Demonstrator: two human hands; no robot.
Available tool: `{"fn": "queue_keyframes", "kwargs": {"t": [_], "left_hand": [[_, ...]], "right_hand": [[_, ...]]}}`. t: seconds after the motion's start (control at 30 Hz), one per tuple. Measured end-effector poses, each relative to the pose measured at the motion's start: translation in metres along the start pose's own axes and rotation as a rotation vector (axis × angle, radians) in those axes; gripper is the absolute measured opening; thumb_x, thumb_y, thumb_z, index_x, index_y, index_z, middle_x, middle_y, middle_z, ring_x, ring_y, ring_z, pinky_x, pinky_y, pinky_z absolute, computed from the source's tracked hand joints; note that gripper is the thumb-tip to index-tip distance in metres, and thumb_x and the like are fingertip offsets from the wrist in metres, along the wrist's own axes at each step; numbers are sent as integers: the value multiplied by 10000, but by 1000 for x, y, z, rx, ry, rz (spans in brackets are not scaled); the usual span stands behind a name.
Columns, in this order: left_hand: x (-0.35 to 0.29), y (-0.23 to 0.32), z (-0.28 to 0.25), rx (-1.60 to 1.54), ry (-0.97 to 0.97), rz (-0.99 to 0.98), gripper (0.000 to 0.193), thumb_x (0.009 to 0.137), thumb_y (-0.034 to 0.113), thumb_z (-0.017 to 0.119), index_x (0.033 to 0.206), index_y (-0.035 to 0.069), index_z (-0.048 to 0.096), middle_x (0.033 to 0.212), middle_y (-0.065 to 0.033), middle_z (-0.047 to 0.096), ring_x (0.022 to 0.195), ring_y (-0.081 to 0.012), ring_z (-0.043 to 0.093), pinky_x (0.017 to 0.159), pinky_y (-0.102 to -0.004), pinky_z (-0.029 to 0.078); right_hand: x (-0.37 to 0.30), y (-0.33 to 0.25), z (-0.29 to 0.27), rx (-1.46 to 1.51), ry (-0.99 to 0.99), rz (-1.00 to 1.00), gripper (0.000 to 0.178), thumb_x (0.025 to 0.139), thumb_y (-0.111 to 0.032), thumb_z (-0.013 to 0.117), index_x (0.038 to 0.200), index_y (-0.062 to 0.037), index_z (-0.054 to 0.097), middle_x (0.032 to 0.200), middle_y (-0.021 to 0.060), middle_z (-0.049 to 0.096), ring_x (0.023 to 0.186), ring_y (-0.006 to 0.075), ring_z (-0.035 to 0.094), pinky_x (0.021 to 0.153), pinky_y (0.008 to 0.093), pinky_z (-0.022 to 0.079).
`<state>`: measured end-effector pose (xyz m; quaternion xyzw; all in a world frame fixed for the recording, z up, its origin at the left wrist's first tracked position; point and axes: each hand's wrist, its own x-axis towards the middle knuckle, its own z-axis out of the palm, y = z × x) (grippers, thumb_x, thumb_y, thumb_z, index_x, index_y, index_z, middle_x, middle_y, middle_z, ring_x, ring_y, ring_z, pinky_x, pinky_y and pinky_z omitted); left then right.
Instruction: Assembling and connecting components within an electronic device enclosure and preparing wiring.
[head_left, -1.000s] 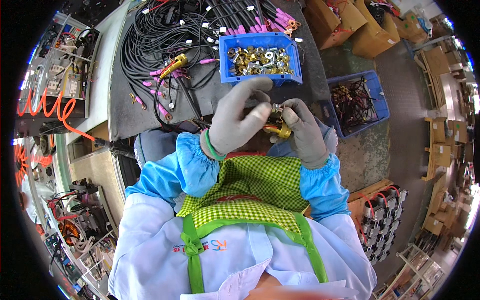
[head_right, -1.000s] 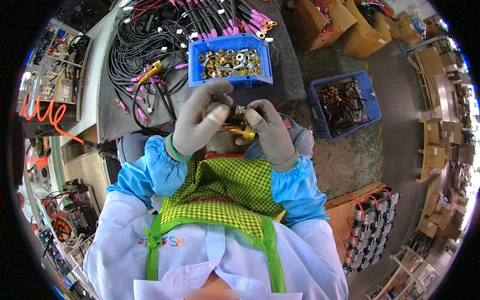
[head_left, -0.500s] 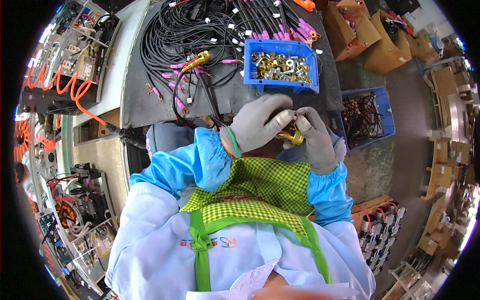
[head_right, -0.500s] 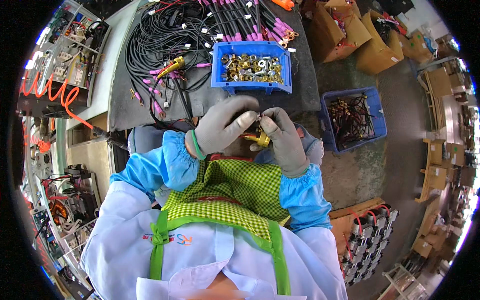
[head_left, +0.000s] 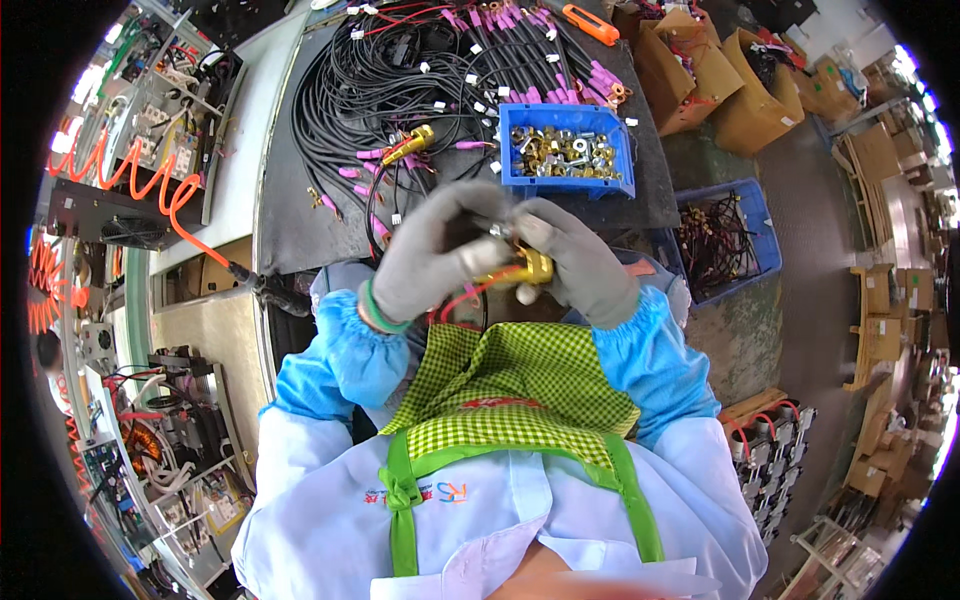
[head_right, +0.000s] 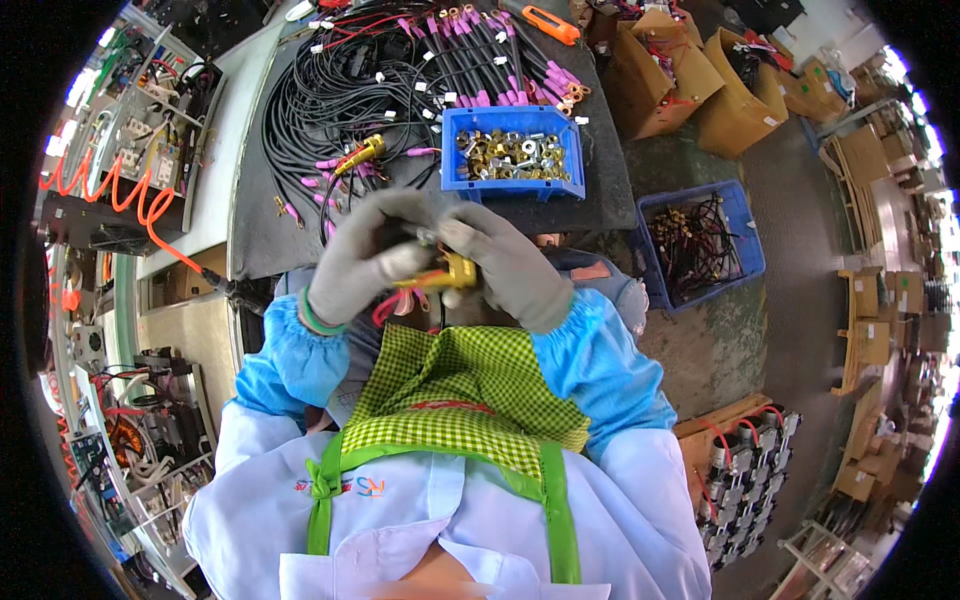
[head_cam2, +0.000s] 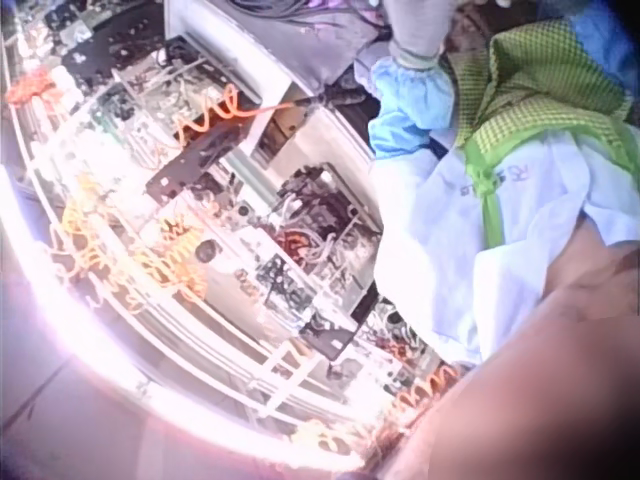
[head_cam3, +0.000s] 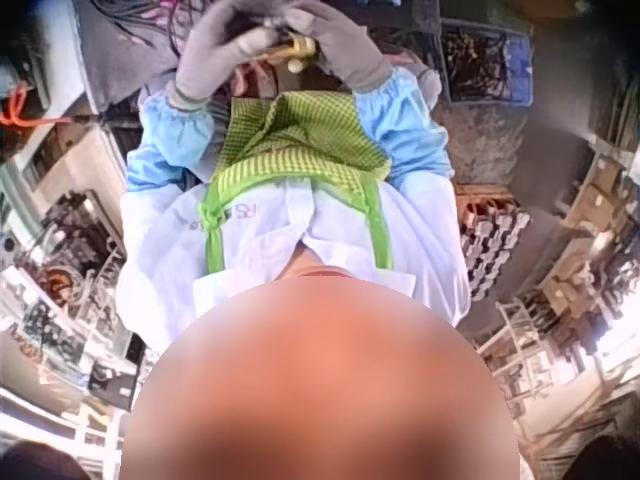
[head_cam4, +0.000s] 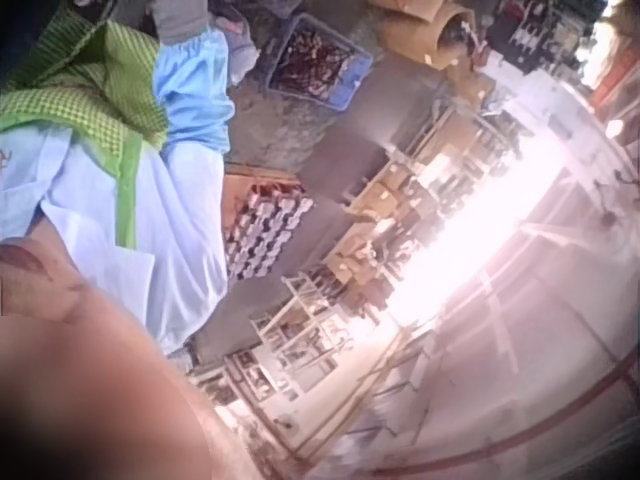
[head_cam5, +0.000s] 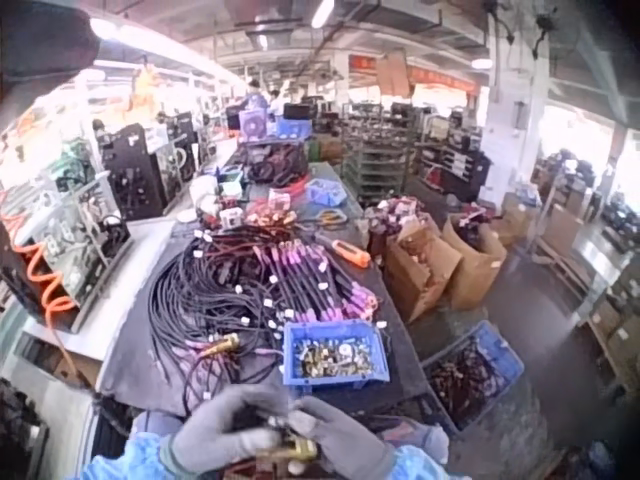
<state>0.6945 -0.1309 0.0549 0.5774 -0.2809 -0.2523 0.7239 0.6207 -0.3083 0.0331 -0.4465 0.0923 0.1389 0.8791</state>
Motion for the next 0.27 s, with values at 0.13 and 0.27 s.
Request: {"fn": "queue_keyframes", "kwargs": {"t": [0.13,0.27], "left_hand": [[2,14,-42,799,154,-54,270,979,234,575,1056,-23,609,877,-47,643,835,-105,590,738,-277,493],[18,10,-84,531,159,-56,220,970,181,590,1123,25,618,899,-73,675,805,-127,606,738,-265,491]], "right_hand": [[45,-14,25,-129,-50,-4,319,972,-335,556,1110,-47,570,961,45,620,752,121,637,551,246,545],[90,-19,39,-215,-86,28,387,950,-408,570,1142,-73,570,959,22,628,834,111,642,562,273,558]]}}
